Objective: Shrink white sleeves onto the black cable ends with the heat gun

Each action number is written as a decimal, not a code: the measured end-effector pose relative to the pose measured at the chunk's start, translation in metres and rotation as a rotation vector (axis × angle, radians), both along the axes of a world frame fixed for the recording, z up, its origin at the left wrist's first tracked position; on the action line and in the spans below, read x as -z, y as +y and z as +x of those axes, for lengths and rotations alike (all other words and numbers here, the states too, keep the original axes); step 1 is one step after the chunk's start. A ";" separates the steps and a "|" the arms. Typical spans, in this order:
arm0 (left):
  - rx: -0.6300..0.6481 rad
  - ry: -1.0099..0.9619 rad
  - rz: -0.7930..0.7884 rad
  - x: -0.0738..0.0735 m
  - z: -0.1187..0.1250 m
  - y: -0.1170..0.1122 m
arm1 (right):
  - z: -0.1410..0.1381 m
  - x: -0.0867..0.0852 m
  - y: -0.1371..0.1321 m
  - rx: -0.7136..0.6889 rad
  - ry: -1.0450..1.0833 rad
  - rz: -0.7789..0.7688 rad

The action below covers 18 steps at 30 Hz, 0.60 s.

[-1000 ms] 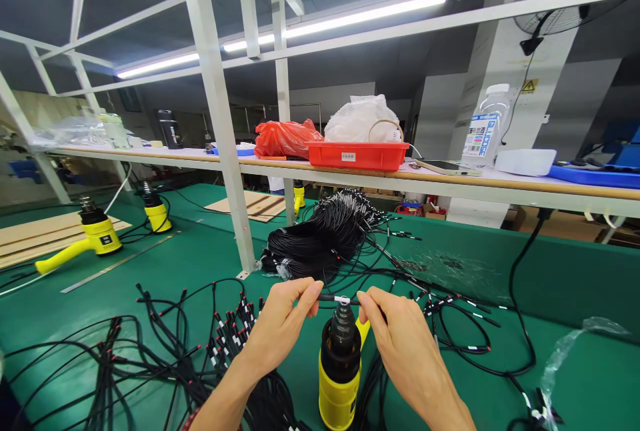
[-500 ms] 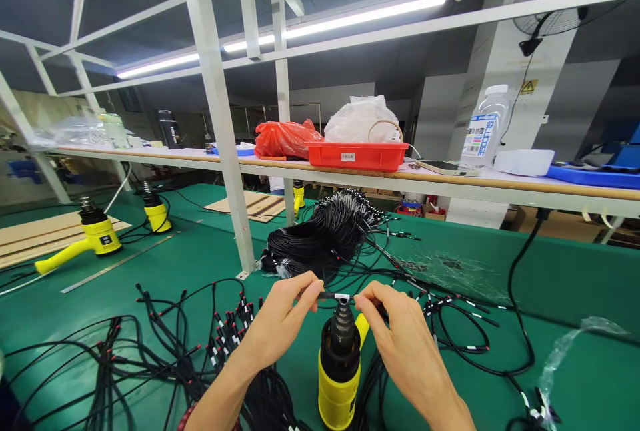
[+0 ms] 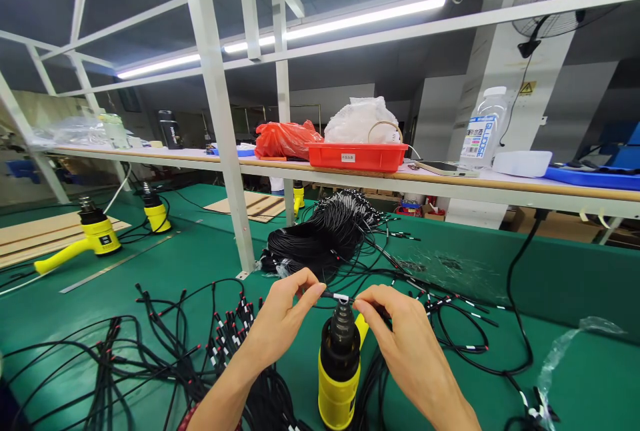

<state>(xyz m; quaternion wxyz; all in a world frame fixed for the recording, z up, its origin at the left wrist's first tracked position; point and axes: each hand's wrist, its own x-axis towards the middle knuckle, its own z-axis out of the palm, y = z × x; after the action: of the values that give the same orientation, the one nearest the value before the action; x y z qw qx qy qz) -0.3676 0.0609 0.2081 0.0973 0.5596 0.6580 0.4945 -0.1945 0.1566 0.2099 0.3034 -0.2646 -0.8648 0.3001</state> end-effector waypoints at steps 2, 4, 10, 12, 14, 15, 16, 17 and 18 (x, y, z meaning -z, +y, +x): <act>-0.005 -0.020 0.018 0.000 0.001 0.000 | 0.000 -0.001 0.001 0.022 0.026 0.016; 0.004 -0.031 0.035 -0.002 0.003 0.000 | 0.000 -0.001 0.001 0.036 0.054 0.035; -0.022 -0.079 0.108 -0.002 -0.005 -0.004 | 0.010 0.009 0.006 0.218 0.232 -0.049; -0.071 -0.101 0.105 0.006 -0.014 -0.008 | 0.017 0.020 0.010 0.334 0.367 -0.064; -0.125 -0.122 0.069 0.018 -0.024 -0.012 | 0.028 0.034 0.017 0.461 0.453 -0.047; -0.146 -0.132 0.039 0.025 -0.030 -0.013 | 0.034 0.041 0.022 0.519 0.468 -0.032; -0.165 -0.146 0.009 0.033 -0.035 -0.015 | 0.042 0.048 0.027 0.566 0.467 -0.021; -0.180 -0.167 -0.023 0.039 -0.040 -0.017 | 0.050 0.054 0.032 0.601 0.458 -0.016; -0.192 -0.187 -0.056 0.046 -0.044 -0.020 | 0.060 0.060 0.039 0.630 0.449 -0.015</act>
<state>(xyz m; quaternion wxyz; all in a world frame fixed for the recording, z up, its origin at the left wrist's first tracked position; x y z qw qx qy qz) -0.4120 0.0413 0.1621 0.1262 0.4426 0.7099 0.5331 -0.1348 0.1954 0.1500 0.5606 -0.4473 -0.6509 0.2489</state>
